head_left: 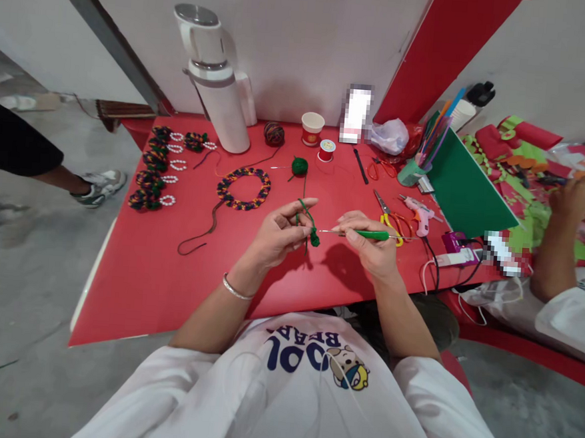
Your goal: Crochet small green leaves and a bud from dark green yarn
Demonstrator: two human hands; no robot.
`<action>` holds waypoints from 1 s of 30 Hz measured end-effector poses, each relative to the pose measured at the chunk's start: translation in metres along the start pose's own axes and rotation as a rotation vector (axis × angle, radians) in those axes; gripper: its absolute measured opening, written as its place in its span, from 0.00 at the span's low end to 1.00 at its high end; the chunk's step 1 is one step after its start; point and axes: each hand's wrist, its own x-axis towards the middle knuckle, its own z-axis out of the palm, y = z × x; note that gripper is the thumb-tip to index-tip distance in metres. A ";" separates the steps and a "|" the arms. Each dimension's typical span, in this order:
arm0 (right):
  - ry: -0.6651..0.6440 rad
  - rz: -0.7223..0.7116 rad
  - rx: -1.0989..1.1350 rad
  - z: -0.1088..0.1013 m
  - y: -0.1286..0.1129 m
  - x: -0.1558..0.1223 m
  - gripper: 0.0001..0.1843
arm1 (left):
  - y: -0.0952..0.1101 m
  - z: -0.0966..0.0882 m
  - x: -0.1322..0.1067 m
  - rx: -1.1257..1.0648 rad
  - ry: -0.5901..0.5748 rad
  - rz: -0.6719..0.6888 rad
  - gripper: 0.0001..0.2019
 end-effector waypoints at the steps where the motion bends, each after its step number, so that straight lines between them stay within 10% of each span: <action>1: -0.002 -0.001 0.005 0.000 0.000 0.000 0.07 | 0.000 0.000 0.000 -0.001 0.000 -0.002 0.30; 30: -0.003 -0.012 -0.045 0.006 0.003 0.001 0.07 | -0.002 0.002 0.000 0.025 0.022 0.010 0.29</action>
